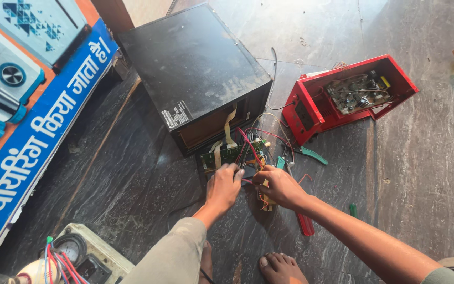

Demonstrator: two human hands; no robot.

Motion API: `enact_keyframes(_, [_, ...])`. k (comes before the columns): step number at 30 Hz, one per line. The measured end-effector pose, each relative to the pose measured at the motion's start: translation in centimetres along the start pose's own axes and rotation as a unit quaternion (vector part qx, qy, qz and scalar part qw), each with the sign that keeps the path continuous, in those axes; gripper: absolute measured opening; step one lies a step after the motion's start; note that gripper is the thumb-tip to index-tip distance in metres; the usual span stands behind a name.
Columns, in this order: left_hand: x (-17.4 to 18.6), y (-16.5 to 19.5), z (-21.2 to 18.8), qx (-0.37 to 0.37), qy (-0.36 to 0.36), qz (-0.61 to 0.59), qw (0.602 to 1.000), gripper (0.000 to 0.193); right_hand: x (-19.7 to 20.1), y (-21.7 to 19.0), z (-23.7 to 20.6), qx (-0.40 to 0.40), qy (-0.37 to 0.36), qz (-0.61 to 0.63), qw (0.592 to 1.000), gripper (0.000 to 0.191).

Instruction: The person works on a disassembled electronic device on the floor, using pliers and a screwdriver to strip and connect wires to a circuit board and transformer. They repeatedly cut wire insulation and twist connections between components.

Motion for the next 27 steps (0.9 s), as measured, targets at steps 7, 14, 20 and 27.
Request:
enact_keyframes(7, [-2.4,0.1,-0.8,0.019,-0.078,0.009,0.997,0.031,0.6,3.1,-1.5,-0.011,-0.057,0.003,0.998,0.016])
enact_keyframes(14, [-5.2,0.9,2.3,0.163,-0.066,-0.199,0.964,0.039,4.5,5.2,0.2,-0.114,0.015,0.114,0.987,0.052])
enact_keyframes(20, [-9.6,3.4,4.0,0.218,-0.148,-0.333,0.905,0.036,5.8,6.1,3.2,-0.196,-0.028,0.137,0.971,0.064])
enact_keyframes(27, [-6.5,6.5,4.6,0.039,-0.037,-0.286,0.957,0.039,8.8,3.6,3.3,-0.082,0.064,0.287,0.952,0.033])
Point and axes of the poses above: each hand's wrist, its own z-axis towards the middle knuckle, its own x-axis out of the back of the hand, y = z × x, the point moved 9 cm from there along z, towards the middle knuckle, and after that the axes turned 12 degrees about y, right-handed, at the moved point
